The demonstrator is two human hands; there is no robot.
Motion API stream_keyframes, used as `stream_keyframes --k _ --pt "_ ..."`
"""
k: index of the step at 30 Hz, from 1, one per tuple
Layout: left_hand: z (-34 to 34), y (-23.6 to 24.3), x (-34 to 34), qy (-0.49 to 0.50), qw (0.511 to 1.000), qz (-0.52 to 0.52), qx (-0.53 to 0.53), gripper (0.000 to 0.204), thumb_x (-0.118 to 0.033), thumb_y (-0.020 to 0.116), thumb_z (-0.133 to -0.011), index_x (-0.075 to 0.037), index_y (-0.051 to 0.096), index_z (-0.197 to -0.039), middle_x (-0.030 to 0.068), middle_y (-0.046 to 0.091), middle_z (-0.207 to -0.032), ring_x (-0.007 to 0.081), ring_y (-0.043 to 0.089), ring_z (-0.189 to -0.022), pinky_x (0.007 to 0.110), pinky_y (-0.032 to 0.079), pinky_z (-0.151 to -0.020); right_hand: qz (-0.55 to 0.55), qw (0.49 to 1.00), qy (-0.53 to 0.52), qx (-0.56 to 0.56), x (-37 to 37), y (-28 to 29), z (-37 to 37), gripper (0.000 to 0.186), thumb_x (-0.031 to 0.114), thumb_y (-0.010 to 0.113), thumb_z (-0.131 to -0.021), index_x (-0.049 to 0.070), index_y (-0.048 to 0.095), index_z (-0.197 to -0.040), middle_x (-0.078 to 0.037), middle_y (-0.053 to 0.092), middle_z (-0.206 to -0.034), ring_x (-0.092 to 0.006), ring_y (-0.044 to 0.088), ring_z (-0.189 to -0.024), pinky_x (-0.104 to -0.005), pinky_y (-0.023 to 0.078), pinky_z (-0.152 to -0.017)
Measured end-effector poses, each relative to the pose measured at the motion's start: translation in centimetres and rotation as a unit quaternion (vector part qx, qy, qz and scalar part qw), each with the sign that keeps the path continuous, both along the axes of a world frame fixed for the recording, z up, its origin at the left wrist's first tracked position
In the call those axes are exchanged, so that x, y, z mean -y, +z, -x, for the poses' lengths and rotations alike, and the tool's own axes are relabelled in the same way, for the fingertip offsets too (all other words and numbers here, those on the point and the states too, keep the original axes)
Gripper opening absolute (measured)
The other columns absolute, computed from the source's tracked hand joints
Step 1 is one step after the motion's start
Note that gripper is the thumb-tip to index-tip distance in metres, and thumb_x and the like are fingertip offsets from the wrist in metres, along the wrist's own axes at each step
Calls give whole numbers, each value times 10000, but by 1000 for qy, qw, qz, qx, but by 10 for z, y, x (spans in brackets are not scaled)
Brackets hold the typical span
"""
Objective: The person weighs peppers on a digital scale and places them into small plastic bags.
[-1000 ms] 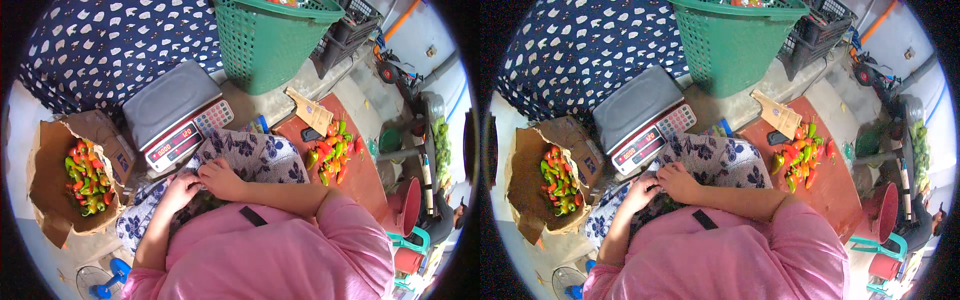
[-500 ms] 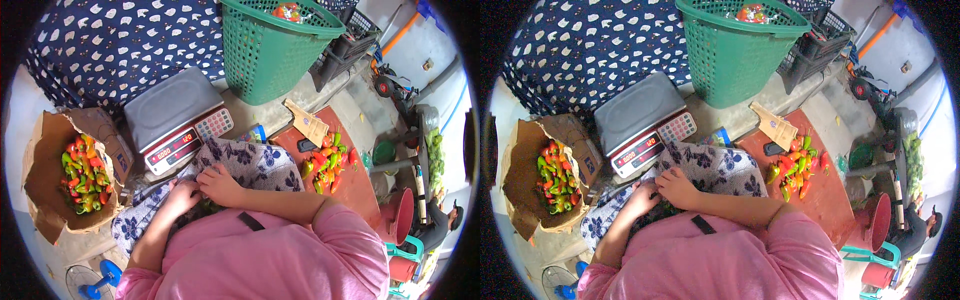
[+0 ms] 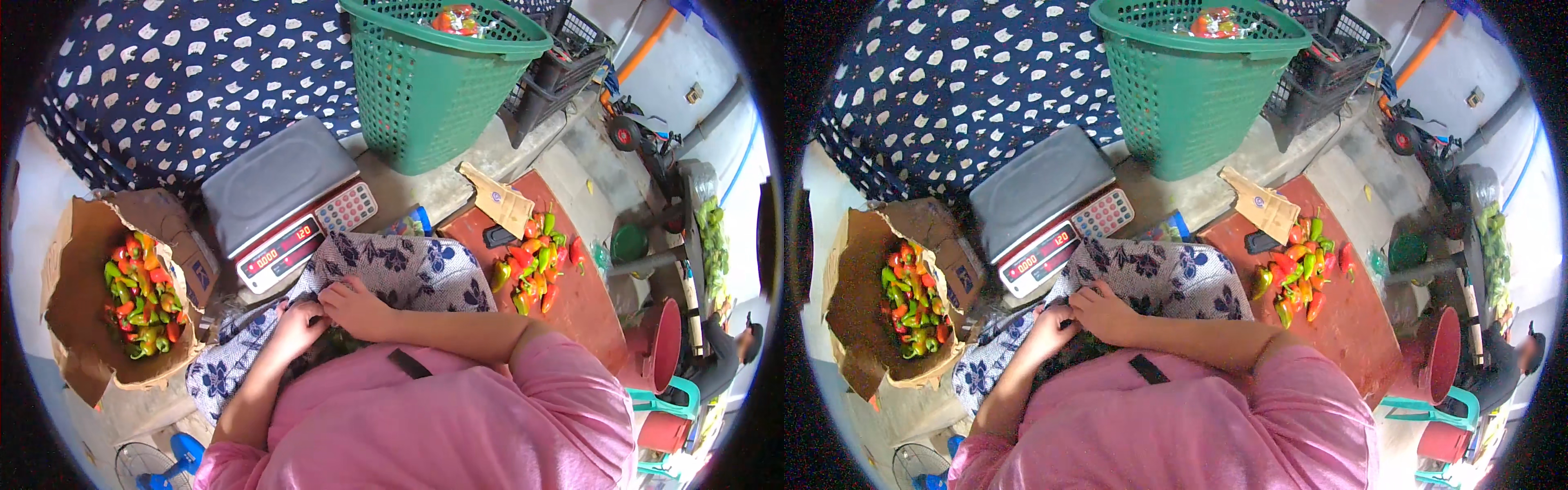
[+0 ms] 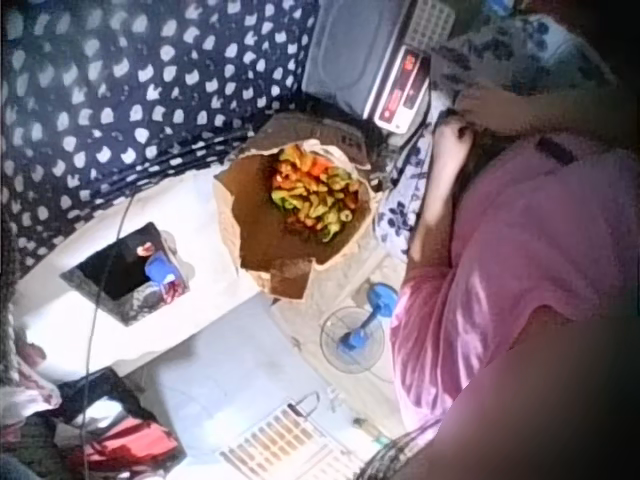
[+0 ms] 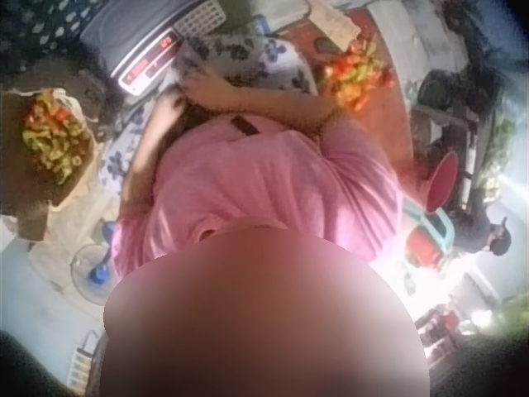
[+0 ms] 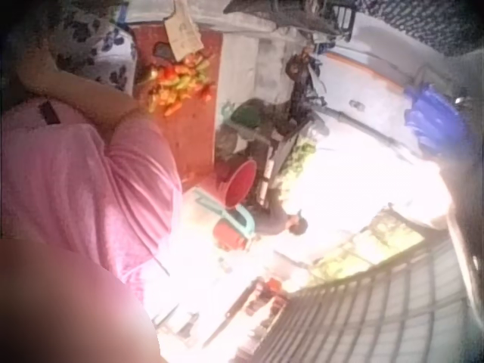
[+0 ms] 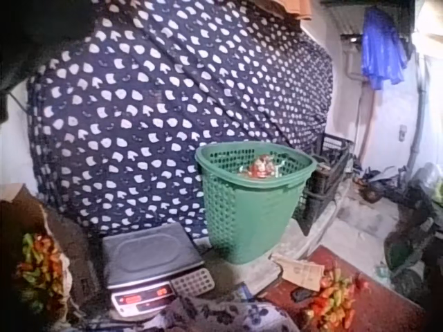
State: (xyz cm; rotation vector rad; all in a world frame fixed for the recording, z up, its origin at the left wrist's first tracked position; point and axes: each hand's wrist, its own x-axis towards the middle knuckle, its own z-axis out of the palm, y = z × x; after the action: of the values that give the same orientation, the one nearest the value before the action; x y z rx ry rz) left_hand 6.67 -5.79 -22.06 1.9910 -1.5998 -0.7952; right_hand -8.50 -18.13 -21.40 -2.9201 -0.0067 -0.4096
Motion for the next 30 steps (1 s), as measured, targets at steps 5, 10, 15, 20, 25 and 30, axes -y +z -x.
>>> stream_keyframes --k 5,10,15,20,25,30 --pt "4 7 1 7 996 63 57 116 -214 639 -770 -107 649 -816 40 650 -860 226 586 -907 482 270 -902 -66 997 -4 40 2 -8 1 225 169 564 -782 60 598 -976 -69 484 -1074 -242 457 -1078 -449 314 -975" --pt "6 3 3 24 993 63 96 98 -184 609 -761 -112 646 -815 31 643 -852 224 574 -879 477 244 -924 -145 988 -37 47 8 -12 -2 191 162 602 -764 59 583 -924 -73 483 -1073 -250 458 -1068 -458 325 -951" --pt "6 -8 2 68 996 51 29 125 -210 583 -802 -114 659 -826 23 649 -851 211 582 -917 472 246 -922 -155 986 -31 43 15 -5 0 160 174 631 -748 65 599 -861 -57 508 -1049 -243 463 -1069 -462 334 -933" --pt "4 1 2 58 997 5 -54 148 -230 594 -812 -114 681 -838 25 669 -861 201 602 -927 474 262 -925 -131 991 21 31 21 15 -1 120 177 623 -757 80 637 -827 -42 528 -1026 -234 461 -1073 -455 330 -946" --pt "3 6 3 66 988 -5 -142 151 -245 629 -786 -134 704 -856 33 686 -880 197 621 -921 440 286 -914 -35 999 10 26 14 16 -2 172 190 637 -740 73 617 -866 -40 513 -1054 -214 465 -1084 -455 321 -950" --pt "4 12 2 62 993 -13 -101 176 -261 635 -788 -122 704 -870 49 690 -890 205 625 -917 468 267 -924 -62 997 -34 39 8 3 -1 175 171 636 -754 62 596 -886 -44 502 -1081 -215 471 -1082 -449 326 -932"
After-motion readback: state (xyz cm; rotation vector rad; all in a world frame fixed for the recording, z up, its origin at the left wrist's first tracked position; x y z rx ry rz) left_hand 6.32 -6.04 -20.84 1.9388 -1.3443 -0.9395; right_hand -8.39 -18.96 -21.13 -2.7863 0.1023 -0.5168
